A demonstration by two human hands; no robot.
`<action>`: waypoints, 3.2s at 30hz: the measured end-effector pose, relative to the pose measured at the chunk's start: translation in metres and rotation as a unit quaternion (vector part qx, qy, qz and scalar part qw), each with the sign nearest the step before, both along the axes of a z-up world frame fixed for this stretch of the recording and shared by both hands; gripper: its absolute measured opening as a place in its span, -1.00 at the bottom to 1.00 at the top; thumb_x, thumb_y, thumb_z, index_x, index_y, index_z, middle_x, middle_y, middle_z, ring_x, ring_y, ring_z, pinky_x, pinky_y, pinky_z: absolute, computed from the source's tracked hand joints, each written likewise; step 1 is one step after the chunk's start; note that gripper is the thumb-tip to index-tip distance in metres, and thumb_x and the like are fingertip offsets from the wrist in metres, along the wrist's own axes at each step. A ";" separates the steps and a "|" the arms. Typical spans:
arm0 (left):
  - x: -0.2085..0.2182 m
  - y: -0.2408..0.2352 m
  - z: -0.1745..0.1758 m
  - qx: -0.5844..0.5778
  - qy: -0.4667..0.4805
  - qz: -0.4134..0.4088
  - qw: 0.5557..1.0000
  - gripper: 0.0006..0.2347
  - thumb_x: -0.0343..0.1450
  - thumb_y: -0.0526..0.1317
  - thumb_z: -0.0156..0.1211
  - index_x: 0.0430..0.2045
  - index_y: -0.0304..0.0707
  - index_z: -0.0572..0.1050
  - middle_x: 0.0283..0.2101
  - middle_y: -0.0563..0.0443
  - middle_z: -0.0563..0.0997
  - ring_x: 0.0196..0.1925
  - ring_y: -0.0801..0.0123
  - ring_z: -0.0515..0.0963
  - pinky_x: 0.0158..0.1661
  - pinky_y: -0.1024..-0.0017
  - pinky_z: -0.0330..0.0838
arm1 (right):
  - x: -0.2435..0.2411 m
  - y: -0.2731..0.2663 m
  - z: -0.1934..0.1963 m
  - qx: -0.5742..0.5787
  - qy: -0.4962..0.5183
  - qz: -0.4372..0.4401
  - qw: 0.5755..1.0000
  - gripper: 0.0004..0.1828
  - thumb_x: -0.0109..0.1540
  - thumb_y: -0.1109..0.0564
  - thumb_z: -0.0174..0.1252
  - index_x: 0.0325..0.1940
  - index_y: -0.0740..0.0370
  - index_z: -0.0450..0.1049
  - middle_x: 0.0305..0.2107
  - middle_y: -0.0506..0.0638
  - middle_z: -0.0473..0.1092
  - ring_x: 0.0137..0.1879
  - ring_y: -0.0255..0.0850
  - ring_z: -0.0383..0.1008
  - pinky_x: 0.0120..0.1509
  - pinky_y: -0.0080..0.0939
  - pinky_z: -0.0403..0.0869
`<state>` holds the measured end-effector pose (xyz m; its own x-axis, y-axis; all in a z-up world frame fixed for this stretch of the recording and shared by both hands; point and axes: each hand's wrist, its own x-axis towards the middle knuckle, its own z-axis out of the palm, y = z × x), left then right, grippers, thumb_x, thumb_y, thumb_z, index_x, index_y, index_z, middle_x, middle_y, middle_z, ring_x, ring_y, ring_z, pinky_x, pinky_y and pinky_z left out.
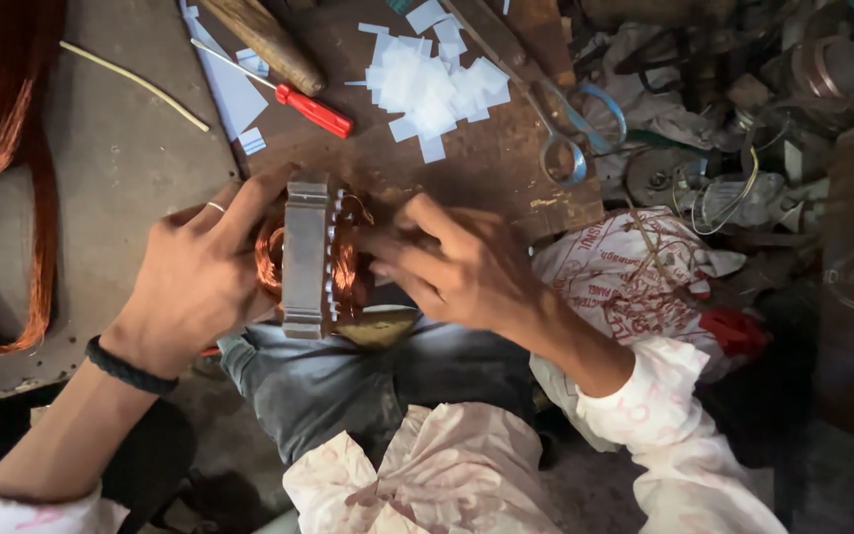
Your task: The recorder is winding and assembling copper coils into an electrical motor stator core using plastic strips and a screwdriver for positioning.
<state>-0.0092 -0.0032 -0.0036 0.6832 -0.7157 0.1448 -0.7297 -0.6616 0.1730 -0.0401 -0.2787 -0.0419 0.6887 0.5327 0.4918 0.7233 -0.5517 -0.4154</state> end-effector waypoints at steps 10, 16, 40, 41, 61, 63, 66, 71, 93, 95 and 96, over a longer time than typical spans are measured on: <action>0.001 0.003 -0.005 -0.017 -0.016 -0.009 1.000 -0.78 0.09 -0.23 0.41 -0.47 -0.33 0.67 0.22 -0.02 0.48 0.01 0.19 0.65 -0.28 0.29 0.59 | -0.001 0.009 0.005 0.040 0.034 -0.029 0.998 -0.64 0.20 0.08 0.44 0.09 0.00 0.64 -0.16 -0.04 0.29 -0.15 -0.21 0.48 -0.11 -0.21 0.55; 0.001 0.002 -0.004 -0.041 -0.005 0.000 0.999 -0.77 0.05 -0.21 0.39 -0.52 -0.30 0.66 0.22 -0.02 0.51 -0.01 0.19 0.65 -0.27 0.26 0.59 | -0.001 0.010 -0.006 0.086 0.042 -0.030 0.995 -0.61 0.16 0.11 0.46 0.07 0.02 0.62 -0.16 -0.02 0.32 -0.12 -0.18 0.48 -0.07 -0.21 0.53; 0.000 -0.008 -0.021 -0.198 0.054 0.041 0.978 -0.70 0.13 -0.19 0.42 -0.30 -0.23 0.65 0.23 -0.14 0.49 -0.05 0.20 0.63 -0.18 0.29 0.54 | -0.008 0.019 0.000 0.142 0.119 -0.090 0.979 -0.63 0.10 0.25 0.45 -0.01 0.13 0.65 -0.28 -0.01 0.31 -0.18 -0.16 0.44 -0.15 -0.19 0.47; -0.002 -0.008 -0.024 -0.228 0.067 0.045 0.970 -0.72 0.17 -0.22 0.41 -0.28 -0.25 0.62 0.27 -0.20 0.45 -0.05 0.22 0.64 -0.14 0.31 0.56 | -0.008 0.018 -0.001 0.142 0.120 -0.099 0.977 -0.64 0.10 0.27 0.45 -0.02 0.14 0.65 -0.29 -0.01 0.31 -0.20 -0.16 0.44 -0.16 -0.19 0.47; 0.011 0.008 -0.005 -0.047 0.047 -0.020 0.998 -0.81 -0.07 -0.27 0.38 -0.68 -0.29 0.62 0.28 -0.08 0.49 -0.07 0.18 0.67 -0.34 0.27 0.53 | 0.001 0.006 0.006 0.085 0.113 -0.037 0.989 -0.67 0.19 0.18 0.43 0.04 0.08 0.63 -0.35 -0.09 0.40 -0.29 -0.21 0.51 -0.20 -0.18 0.48; 0.008 0.004 -0.008 -0.085 0.053 -0.014 0.995 -0.79 -0.06 -0.28 0.37 -0.62 -0.31 0.64 0.25 -0.07 0.50 -0.08 0.19 0.66 -0.26 0.26 0.55 | 0.002 0.005 0.007 0.058 0.087 -0.020 0.994 -0.67 0.16 0.20 0.42 0.02 0.13 0.64 -0.37 -0.08 0.39 -0.31 -0.18 0.49 -0.22 -0.15 0.48; 0.008 -0.001 -0.008 -0.165 0.087 0.015 0.982 -0.84 0.06 -0.33 0.38 -0.56 -0.34 0.64 0.21 -0.06 0.54 -0.08 0.23 0.65 -0.14 0.29 0.56 | 0.003 0.006 0.006 -0.003 0.018 0.010 1.000 -0.71 0.15 0.20 0.42 -0.05 0.24 0.64 -0.36 -0.07 0.40 -0.31 -0.19 0.49 -0.29 -0.16 0.44; 0.006 -0.003 -0.017 -0.272 0.132 0.059 0.951 -0.85 0.20 -0.40 0.36 -0.40 -0.34 0.64 0.20 -0.08 0.56 0.01 0.26 0.68 0.00 0.37 0.58 | -0.006 0.012 0.008 -0.024 -0.050 -0.050 0.997 -0.68 0.10 0.18 0.36 -0.07 0.29 0.60 -0.29 -0.07 0.41 -0.23 -0.21 0.51 -0.24 -0.17 0.46; 0.026 0.011 -0.027 -0.268 0.132 -0.051 0.953 -0.84 0.23 -0.45 0.43 -0.38 -0.48 0.61 0.30 -0.12 0.48 -0.01 0.25 0.65 -0.07 0.43 0.57 | -0.008 0.018 -0.001 0.081 0.095 -0.115 0.985 -0.70 0.12 0.27 0.47 -0.07 0.14 0.66 -0.30 -0.02 0.38 -0.30 -0.18 0.51 -0.23 -0.18 0.50; 0.027 0.013 -0.026 -0.267 0.128 -0.057 0.954 -0.83 0.19 -0.46 0.40 -0.40 -0.46 0.61 0.29 -0.10 0.48 -0.04 0.28 0.64 -0.08 0.43 0.57 | -0.009 0.016 -0.004 0.066 0.053 -0.117 0.990 -0.64 0.14 0.26 0.46 0.01 0.11 0.62 -0.23 -0.03 0.39 -0.21 -0.17 0.54 -0.14 -0.20 0.54; 0.029 0.013 -0.023 -0.268 0.127 -0.058 0.953 -0.83 0.19 -0.46 0.40 -0.40 -0.46 0.61 0.29 -0.10 0.48 -0.04 0.28 0.64 -0.08 0.43 0.57 | -0.008 0.016 0.000 0.064 0.052 -0.118 0.990 -0.64 0.14 0.26 0.46 0.01 0.11 0.62 -0.23 -0.03 0.39 -0.21 -0.17 0.54 -0.14 -0.20 0.54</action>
<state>0.0193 0.0101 -0.0267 0.6652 -0.6583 0.3524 -0.6828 -0.3453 0.6439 -0.0480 -0.2626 -0.0418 0.8365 0.2898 0.4652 0.5311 -0.6380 -0.5576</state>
